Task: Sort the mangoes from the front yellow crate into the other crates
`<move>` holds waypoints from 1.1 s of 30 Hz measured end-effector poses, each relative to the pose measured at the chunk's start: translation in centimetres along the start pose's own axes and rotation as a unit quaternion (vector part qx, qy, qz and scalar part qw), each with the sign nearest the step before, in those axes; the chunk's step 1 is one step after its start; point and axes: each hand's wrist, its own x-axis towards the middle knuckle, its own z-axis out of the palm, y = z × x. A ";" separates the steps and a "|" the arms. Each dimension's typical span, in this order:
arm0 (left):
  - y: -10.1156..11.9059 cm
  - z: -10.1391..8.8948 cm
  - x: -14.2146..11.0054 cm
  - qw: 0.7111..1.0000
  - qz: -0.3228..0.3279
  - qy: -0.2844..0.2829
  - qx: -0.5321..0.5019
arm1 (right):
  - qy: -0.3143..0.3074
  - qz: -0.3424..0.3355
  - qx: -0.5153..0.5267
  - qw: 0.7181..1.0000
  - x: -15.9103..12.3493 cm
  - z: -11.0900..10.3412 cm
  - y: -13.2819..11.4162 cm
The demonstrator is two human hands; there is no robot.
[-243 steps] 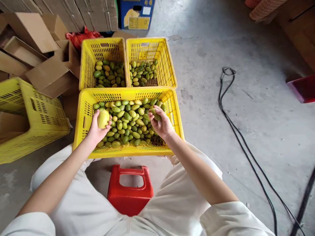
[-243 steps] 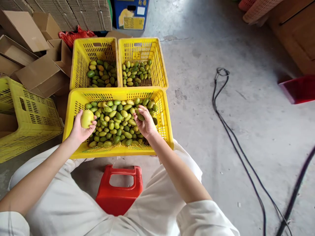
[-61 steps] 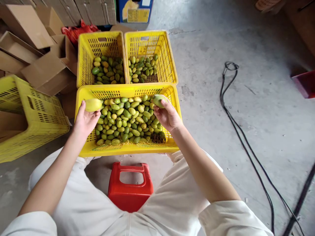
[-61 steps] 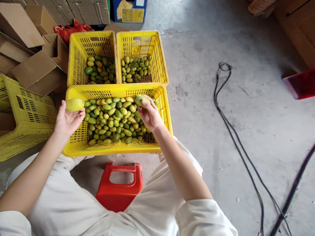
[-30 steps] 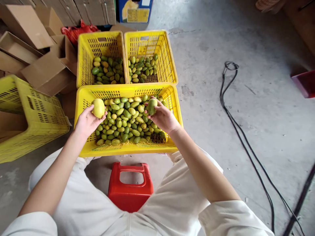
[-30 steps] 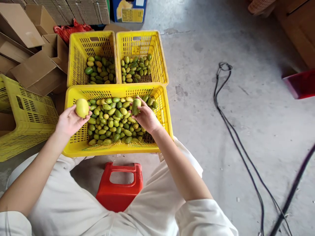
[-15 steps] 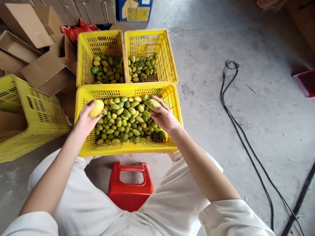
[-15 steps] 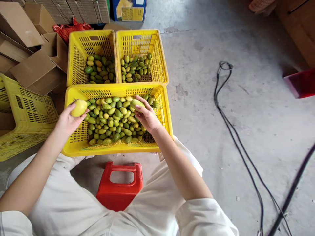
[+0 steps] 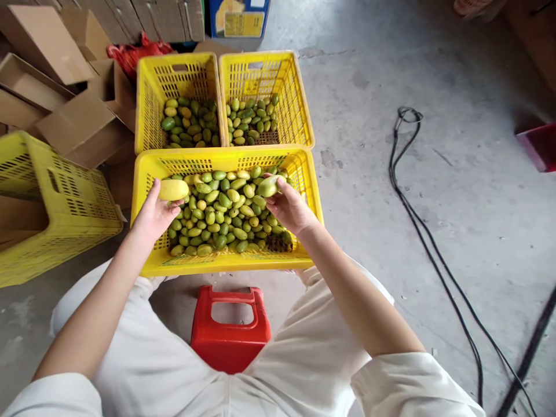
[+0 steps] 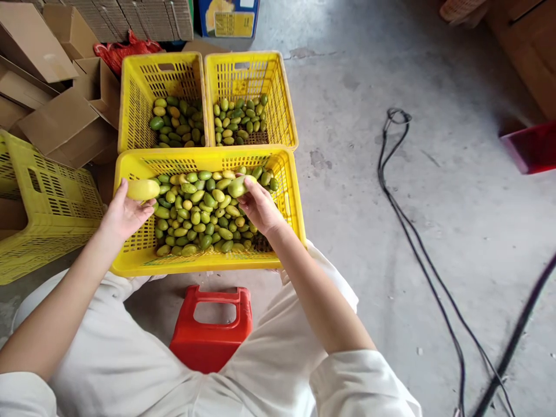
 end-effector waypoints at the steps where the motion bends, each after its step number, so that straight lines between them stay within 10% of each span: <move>1: 0.1 0.0 0.0 1.000 0.008 0.009 -0.008 | 0.003 0.007 0.004 1.000 0.0 0.0 -0.1; 33: -0.3 0.4 -1.4 0.994 0.009 -0.029 0.101 | -0.036 0.016 0.027 0.999 -0.4 0.7 0.4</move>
